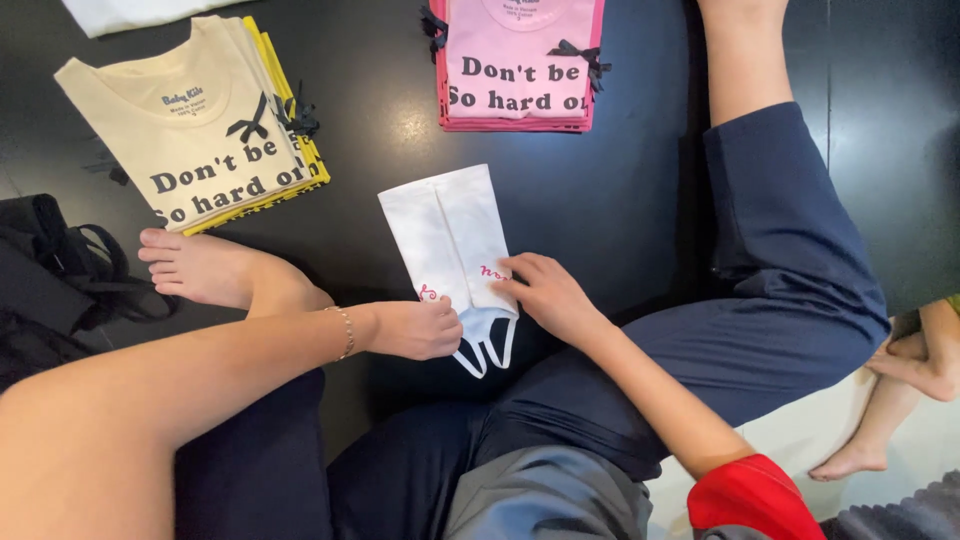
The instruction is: Folding baby clothes and placing them into small gift bags and pouches.
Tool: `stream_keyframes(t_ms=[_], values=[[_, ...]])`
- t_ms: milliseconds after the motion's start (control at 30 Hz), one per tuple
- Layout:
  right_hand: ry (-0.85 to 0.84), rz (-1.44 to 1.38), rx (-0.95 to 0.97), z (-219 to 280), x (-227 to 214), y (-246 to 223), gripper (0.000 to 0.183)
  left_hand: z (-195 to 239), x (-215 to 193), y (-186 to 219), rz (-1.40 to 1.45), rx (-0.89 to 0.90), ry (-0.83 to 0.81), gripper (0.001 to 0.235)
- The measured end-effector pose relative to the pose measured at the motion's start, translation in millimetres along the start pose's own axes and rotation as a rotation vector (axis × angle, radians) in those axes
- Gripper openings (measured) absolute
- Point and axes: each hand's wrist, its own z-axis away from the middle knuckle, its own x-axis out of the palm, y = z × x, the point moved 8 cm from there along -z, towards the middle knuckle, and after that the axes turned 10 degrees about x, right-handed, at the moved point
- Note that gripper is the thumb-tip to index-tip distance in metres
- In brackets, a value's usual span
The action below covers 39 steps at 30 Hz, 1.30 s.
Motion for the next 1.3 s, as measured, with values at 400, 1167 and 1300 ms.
stream_keyframes(t_ms=[400, 1167, 1300], values=[[-0.006, 0.009, -0.277, 1, 18, -12, 0.036, 11, 46, -4, 0.068, 0.04, -0.285, 0.015], [0.059, -0.599, 0.762, -59, 47, 56, 0.03, 158, 55, -110, 1.262, -1.952, 0.611, 0.052], [0.097, -0.636, 0.785, -58, 39, 48, 0.028, 156, 48, -116, 1.225, -1.921, 0.576, 0.051]])
